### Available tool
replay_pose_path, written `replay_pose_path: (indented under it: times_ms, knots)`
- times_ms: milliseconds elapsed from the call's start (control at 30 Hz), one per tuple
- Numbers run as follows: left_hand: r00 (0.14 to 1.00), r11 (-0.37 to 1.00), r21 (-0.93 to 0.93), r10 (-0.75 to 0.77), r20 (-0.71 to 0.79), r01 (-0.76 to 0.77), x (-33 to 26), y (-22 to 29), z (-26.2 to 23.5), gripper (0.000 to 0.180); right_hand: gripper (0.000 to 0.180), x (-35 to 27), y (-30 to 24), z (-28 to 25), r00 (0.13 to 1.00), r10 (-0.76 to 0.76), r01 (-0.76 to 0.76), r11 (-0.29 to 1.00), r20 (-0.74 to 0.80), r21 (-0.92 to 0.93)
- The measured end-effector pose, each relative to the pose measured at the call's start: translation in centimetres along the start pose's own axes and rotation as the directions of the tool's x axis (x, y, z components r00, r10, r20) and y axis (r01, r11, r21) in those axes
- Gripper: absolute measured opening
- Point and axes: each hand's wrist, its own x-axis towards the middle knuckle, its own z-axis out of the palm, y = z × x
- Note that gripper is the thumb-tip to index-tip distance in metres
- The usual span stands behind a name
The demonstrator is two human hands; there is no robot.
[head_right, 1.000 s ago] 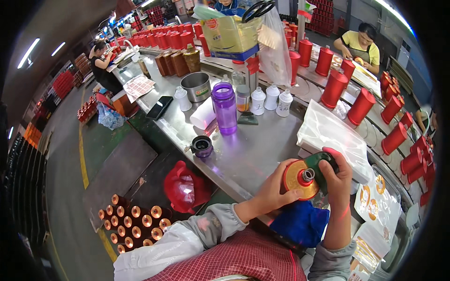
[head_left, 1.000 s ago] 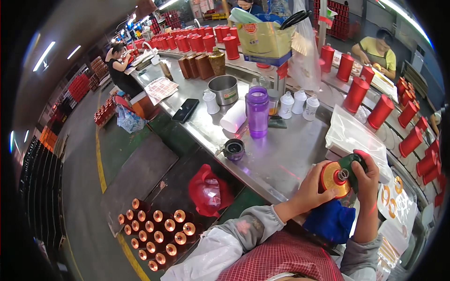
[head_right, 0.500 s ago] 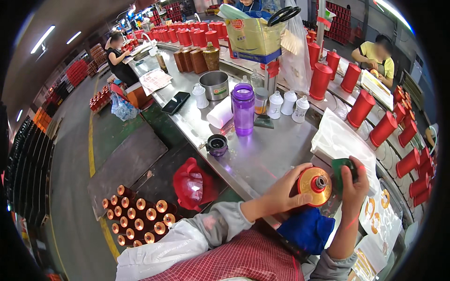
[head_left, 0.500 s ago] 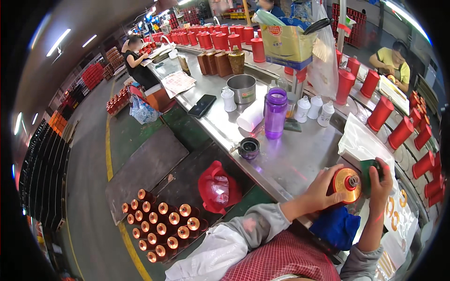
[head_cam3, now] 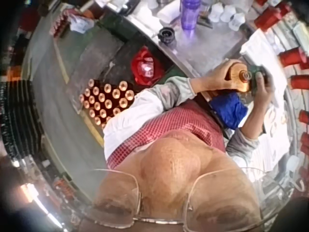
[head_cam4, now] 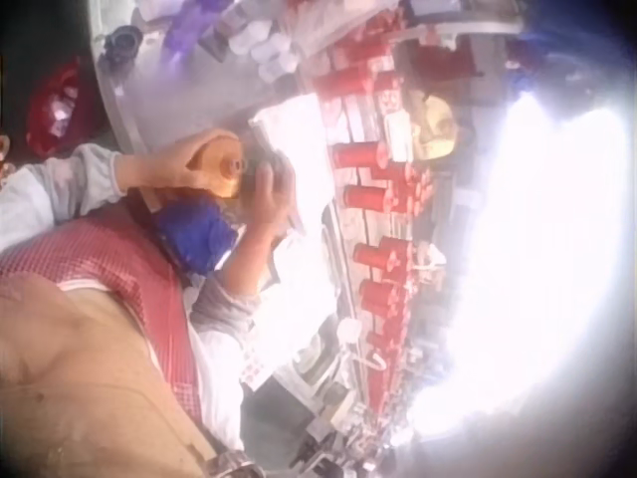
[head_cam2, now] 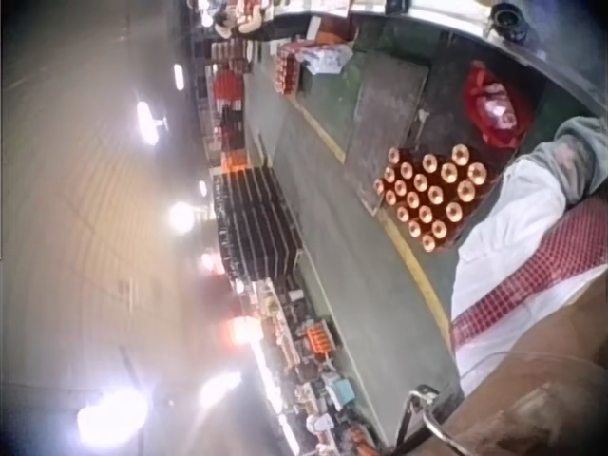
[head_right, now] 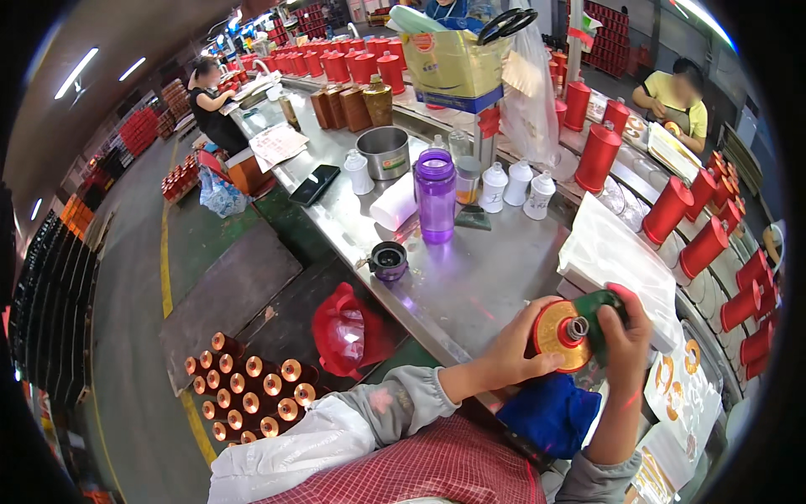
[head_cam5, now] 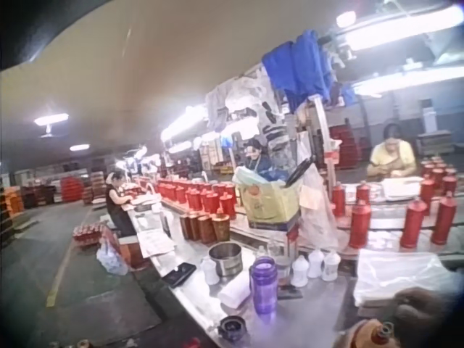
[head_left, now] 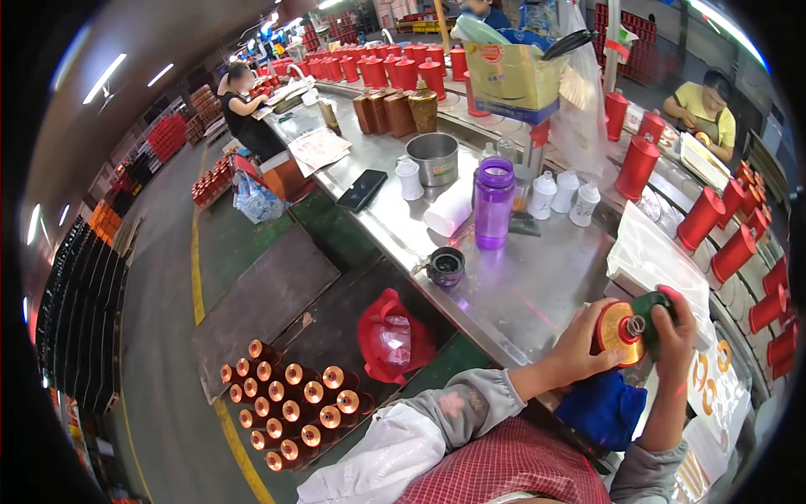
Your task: The person applies gold decorative stickers to red cylindrical containers. They peel the stickers from a sheet, align them on the container's body and lid, and smooth them down using a green tool and their fingers. The person handles the containers one at a time, rotating them to ensure proper adhesion.
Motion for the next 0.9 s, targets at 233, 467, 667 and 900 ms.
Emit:
replay_pose_path:
  times_ms: [233,467,667,900]
  knots:
    - [0.999,0.996,-0.093,0.017,0.041,-0.014,0.2,-0.5,0.0,0.079,0.027,0.0,-0.4,-0.1,0.996,-0.066,0.063,0.997,-0.057,-0.051]
    - [0.984,0.972,-0.235,0.025,0.175,0.017,1.1,-0.2,-1.2,0.080,0.026,-0.4,-1.0,0.3,0.998,-0.066,0.063,0.992,-0.023,-0.108]
    - [0.991,0.995,0.081,0.065,-0.113,-0.056,-0.9,0.4,0.7,0.079,0.028,-0.7,-0.7,0.2,0.998,-0.001,-0.006,0.993,-0.055,-0.116]
    - [0.996,0.996,-0.078,0.037,-0.084,-0.043,-0.2,-0.3,0.8,0.074,0.028,0.4,-0.3,-0.1,0.999,-0.022,0.015,0.989,-0.047,-0.148]
